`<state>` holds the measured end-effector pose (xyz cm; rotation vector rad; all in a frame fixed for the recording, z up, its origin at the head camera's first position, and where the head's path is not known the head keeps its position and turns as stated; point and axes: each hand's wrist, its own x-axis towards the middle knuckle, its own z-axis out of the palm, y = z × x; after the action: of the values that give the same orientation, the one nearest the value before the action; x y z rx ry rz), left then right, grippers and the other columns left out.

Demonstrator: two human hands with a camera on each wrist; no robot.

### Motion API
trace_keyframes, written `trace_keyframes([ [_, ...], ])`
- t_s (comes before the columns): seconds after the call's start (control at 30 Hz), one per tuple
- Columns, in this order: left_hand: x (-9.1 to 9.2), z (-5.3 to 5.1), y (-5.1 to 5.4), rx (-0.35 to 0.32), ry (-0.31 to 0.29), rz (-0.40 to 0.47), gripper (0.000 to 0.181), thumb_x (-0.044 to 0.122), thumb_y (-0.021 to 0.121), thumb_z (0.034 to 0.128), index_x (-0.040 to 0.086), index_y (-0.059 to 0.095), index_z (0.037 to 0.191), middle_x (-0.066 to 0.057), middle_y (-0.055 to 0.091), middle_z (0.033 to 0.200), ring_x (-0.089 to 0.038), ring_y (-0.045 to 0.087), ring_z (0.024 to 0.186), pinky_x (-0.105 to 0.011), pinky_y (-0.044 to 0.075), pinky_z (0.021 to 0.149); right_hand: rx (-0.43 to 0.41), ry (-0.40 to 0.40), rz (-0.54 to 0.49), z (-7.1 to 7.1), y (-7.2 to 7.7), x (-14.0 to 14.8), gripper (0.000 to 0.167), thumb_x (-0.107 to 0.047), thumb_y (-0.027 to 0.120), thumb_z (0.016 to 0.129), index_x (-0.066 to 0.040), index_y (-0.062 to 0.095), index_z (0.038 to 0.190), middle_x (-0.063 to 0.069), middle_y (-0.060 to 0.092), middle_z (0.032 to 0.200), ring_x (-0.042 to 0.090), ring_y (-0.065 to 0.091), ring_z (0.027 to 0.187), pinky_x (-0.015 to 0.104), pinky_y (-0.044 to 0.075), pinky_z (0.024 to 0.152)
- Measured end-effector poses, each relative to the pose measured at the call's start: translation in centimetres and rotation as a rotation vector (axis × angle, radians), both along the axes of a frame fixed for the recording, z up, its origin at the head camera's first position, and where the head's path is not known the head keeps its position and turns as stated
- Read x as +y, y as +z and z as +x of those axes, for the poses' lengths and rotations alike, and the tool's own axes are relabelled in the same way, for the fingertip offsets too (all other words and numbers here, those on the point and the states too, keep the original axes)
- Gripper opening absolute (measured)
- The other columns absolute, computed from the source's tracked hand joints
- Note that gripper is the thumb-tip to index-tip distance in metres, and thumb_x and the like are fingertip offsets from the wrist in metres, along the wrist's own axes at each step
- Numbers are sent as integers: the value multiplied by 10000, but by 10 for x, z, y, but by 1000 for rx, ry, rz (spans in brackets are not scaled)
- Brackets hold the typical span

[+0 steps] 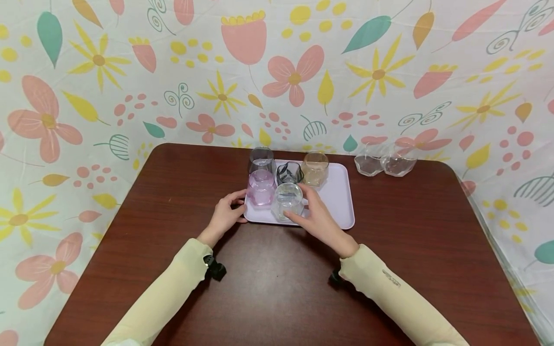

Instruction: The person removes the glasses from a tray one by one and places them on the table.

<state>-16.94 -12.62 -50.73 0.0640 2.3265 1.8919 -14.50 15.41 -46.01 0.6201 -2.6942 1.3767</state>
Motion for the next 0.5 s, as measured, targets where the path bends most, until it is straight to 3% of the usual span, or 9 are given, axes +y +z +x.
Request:
trace_keyframes([
  [0.23, 4, 17, 38, 4, -14, 1, 484, -95, 578, 951, -92, 554, 1434, -330, 557, 1310, -390, 562, 1183, -290, 655, 632, -25, -38, 24, -4, -1, -7, 855, -251, 844, 878, 56, 372, 1522, 271, 459, 1492, 422, 447, 1397, 573, 400, 1180],
  [0.5, 3, 17, 40, -7, -14, 6, 488, -101, 580, 950, -83, 558, 1438, -320, 553, 1311, -372, 561, 1179, -277, 651, 625, -11, -56, 23, -6, -3, -10, 834, -243, 846, 867, 47, 392, 1504, 278, 486, 1453, 423, 474, 1364, 581, 403, 1170],
])
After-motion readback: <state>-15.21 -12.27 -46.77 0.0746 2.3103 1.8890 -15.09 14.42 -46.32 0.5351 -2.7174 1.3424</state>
